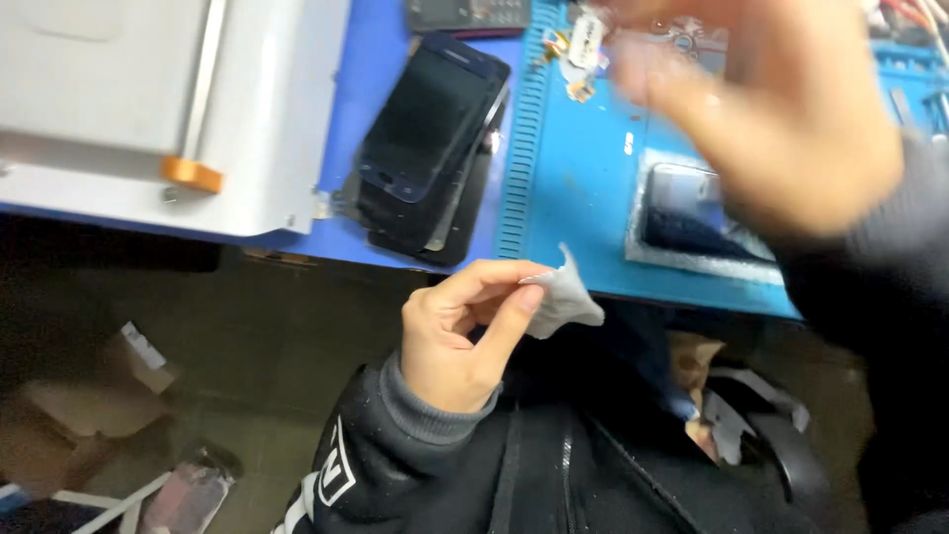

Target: Cleaning a smartphone screen and body, testing the camera and interface, and reinserting the SIM card tray.

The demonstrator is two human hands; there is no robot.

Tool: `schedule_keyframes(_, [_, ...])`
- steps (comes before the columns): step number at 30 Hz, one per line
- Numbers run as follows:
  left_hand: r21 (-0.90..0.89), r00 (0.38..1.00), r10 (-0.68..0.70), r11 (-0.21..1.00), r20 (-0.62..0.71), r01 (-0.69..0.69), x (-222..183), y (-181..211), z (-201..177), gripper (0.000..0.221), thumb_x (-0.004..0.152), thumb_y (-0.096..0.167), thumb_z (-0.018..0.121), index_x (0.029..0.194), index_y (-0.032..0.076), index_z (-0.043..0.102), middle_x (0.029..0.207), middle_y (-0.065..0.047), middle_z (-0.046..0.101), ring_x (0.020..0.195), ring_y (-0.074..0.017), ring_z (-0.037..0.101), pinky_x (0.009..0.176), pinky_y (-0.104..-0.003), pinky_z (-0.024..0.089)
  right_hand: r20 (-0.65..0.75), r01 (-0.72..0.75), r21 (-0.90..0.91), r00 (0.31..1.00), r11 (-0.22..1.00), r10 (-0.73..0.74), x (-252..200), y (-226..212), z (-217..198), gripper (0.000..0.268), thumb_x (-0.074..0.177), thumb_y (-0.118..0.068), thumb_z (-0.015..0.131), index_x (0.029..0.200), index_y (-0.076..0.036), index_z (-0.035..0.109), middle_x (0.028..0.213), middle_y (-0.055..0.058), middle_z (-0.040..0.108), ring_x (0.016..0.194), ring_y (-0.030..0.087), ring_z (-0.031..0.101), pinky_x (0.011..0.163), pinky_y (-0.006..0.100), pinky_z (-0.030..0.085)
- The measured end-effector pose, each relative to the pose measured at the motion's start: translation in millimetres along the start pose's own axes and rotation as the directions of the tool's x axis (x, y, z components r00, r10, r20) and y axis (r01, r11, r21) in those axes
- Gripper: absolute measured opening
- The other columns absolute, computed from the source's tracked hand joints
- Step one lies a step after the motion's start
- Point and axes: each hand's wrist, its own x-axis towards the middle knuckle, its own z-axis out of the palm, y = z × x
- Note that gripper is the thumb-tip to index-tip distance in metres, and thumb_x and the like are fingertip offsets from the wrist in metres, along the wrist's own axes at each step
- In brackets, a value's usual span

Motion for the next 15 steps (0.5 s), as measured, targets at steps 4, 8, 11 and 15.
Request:
schedule_keyframes(4, [-0.103,0.993,-0.013,0.994,0.117,0.026,8,-2,25,0.016,0.103,0.000,0.064,0.117,-0.003,0.070,0.107,-0.009,0.078,0.096,-0.0093,0.073,0.087,-0.024,0.061,0.033,-0.187,0.174,0.982,0.967,0.184,-59,-16,73,0.059,0.085,-0.022,0.077,0.137,-0.001,0.058,0.119,0.013,0.073,0.106,0.018,0.073,0.083,0.033,0.058])
schedule_keyframes(8, [-0.196,0.944,-0.049,0.974,0.325,0.118,11,-20,58,0.016,0.104,0.000,0.066,0.119,-0.003,0.069,0.111,-0.010,0.077,0.102,-0.0117,0.075,0.092,-0.026,0.061,0.083,-0.516,0.543,0.818,0.662,0.570,-132,2,102,0.052,0.081,-0.010,0.081,0.129,-0.002,0.064,0.111,0.009,0.076,0.094,0.012,0.076,0.068,0.026,0.064])
schedule_keyframes(11, [-0.085,0.930,-0.067,0.991,0.362,0.105,15,-18,72,0.016,0.102,0.001,0.067,0.117,-0.003,0.071,0.110,-0.011,0.078,0.102,-0.0136,0.076,0.095,-0.026,0.062,-0.017,-0.588,0.468,0.741,0.660,0.672,-165,11,102,0.028,0.082,-0.004,0.080,0.109,0.001,0.074,0.096,0.010,0.077,0.081,0.014,0.074,0.070,0.028,0.061])
schedule_keyframes(15, [0.043,0.931,-0.074,0.997,0.358,0.062,19,-21,84,0.016,0.098,0.004,0.070,0.113,-0.002,0.073,0.102,-0.012,0.080,0.092,-0.0133,0.078,0.085,-0.026,0.064,-0.100,-0.559,0.396,0.762,0.728,0.639,-187,23,94,0.016,0.085,-0.003,0.079,0.100,0.001,0.077,0.094,0.009,0.074,0.076,0.013,0.074,0.067,0.026,0.058])
